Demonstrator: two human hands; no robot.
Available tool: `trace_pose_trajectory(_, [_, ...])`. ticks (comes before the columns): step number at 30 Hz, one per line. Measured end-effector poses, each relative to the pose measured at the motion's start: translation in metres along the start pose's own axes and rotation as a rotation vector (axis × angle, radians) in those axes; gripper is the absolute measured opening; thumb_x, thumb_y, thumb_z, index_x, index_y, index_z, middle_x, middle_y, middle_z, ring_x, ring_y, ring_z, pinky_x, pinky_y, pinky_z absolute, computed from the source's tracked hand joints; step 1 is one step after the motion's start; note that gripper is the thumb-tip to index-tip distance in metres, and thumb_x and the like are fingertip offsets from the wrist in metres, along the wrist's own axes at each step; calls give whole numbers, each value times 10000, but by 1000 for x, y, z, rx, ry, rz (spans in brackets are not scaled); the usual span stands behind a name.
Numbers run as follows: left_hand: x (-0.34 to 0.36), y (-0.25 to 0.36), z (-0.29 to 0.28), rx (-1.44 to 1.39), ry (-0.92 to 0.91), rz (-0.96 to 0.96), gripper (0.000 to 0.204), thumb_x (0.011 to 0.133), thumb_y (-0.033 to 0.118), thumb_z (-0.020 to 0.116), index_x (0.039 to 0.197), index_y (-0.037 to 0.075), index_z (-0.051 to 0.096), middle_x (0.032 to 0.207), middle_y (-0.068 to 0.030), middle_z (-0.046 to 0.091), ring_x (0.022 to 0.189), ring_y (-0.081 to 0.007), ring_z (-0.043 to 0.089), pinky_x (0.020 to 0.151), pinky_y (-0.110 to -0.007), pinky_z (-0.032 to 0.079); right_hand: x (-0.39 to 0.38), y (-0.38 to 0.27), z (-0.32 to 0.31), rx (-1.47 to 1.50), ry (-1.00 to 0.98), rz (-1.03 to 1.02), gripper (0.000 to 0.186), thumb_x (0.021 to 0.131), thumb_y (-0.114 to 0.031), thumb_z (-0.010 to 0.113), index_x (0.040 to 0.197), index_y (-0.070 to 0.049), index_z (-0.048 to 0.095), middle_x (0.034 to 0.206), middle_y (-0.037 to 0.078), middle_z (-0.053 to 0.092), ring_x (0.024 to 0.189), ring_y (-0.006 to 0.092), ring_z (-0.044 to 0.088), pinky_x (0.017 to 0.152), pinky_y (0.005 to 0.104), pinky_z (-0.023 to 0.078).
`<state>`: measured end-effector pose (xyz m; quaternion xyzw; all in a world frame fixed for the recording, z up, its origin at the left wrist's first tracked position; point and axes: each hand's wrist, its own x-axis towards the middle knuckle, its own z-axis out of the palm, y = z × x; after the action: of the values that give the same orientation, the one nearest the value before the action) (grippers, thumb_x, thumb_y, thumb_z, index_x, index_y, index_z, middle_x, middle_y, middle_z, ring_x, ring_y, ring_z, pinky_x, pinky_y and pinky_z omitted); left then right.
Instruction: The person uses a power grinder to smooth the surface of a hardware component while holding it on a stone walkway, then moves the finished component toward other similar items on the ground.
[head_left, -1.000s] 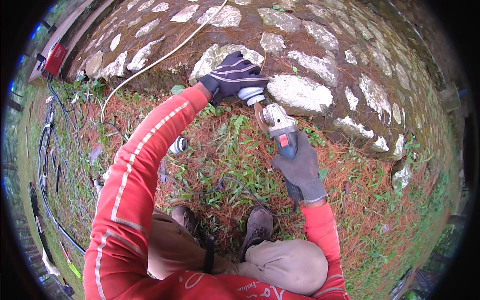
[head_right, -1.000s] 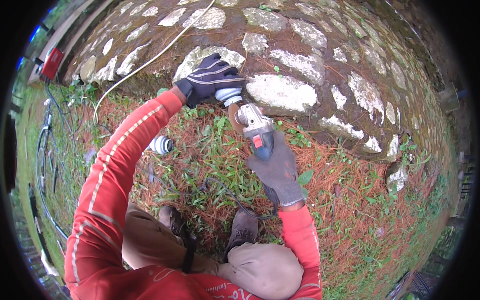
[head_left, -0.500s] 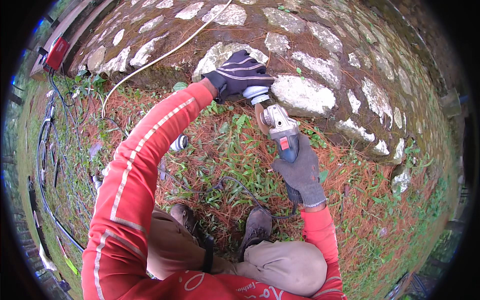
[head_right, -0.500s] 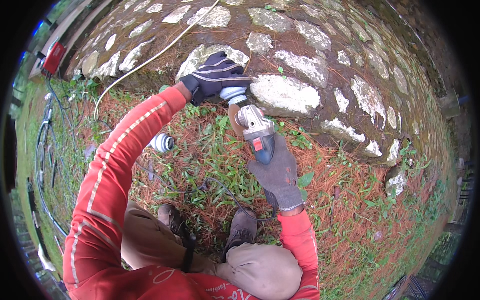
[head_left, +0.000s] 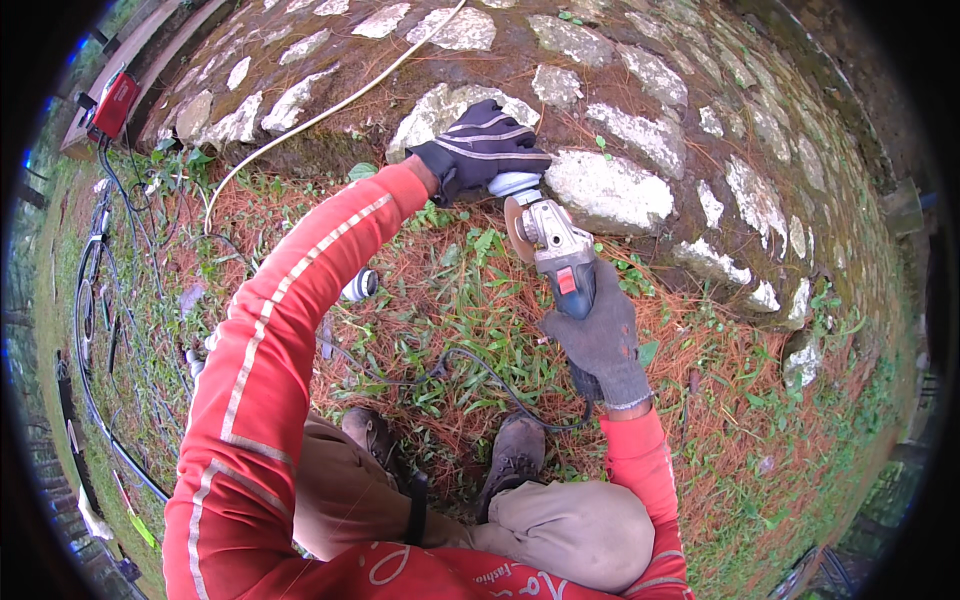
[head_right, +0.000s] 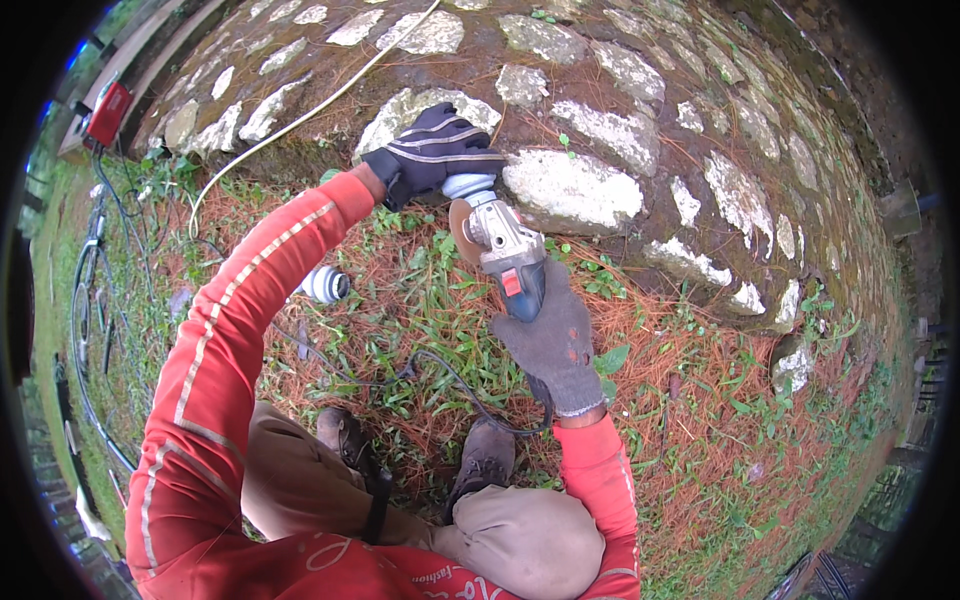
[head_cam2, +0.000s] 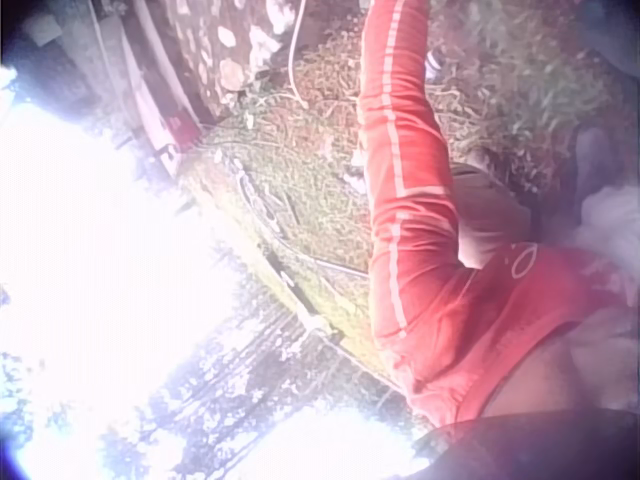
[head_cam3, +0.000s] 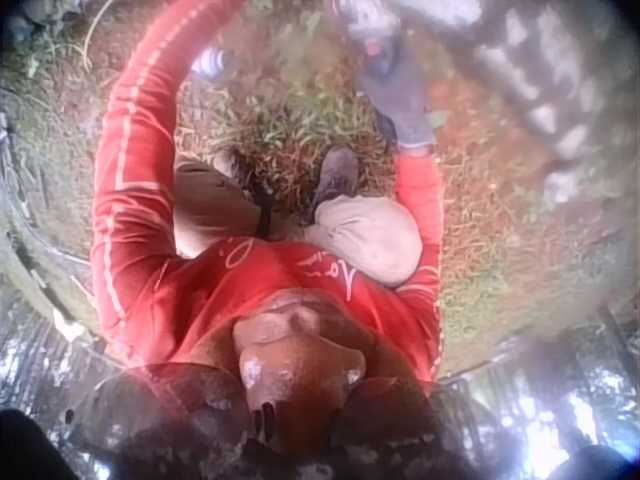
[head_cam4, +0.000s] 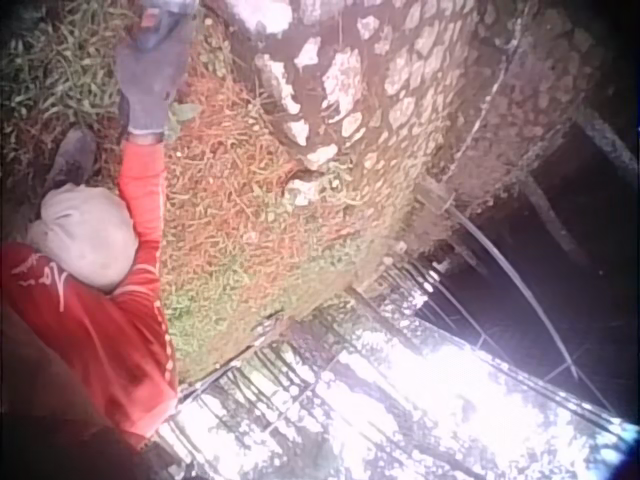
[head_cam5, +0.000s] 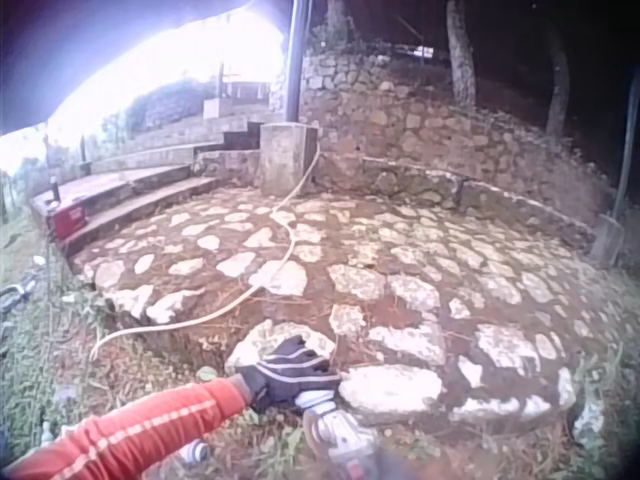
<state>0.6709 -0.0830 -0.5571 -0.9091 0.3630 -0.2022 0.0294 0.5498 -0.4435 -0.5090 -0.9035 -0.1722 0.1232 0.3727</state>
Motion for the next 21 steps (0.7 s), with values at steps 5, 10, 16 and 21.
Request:
trace_pose_trajectory(5, [-1, 0, -7, -6, 4, -15, 575, 993, 226, 756, 1546, 381, 726, 1378, -89, 753, 1271, -353, 733, 1138, -586, 536, -6, 4, -7, 11, -50, 45, 781, 782, -272, 970, 1425, -4, 617, 1181, 248, 792, 1074, 462, 802, 938, 546, 625])
trace_pose_trajectory(10, [5, 1, -12, -25, -28, -33, 574, 989, 226, 760, 1542, 375, 726, 1373, -91, 754, 1269, -355, 733, 1133, -584, 538, -16, 11, -10, 34, -47, 47, 776, 781, -257, 969, 1426, -11, 614, 1176, 236, 791, 1076, 450, 799, 935, 539, 622])
trace_pose_trajectory(16, [13, 2, -14, -41, -50, -44, 573, 984, 227, 765, 1537, 368, 726, 1366, -92, 755, 1266, -357, 734, 1128, -582, 541, -14, 9, -9, 18, -18, 60, 768, 764, -247, 968, 1414, -30, 619, 1167, 219, 790, 1059, 437, 796, 936, 529, 624])
trace_pose_trajectory(21, [14, 3, -17, -40, -61, -53, 571, 980, 228, 769, 1533, 362, 726, 1360, -94, 756, 1264, -358, 734, 1123, -580, 543, -10, 6, -9, -17, -27, 56, 848, 782, -268, 961, 1502, -22, 588, 1208, 255, 800, 1117, 490, 803, 956, 554, 632])
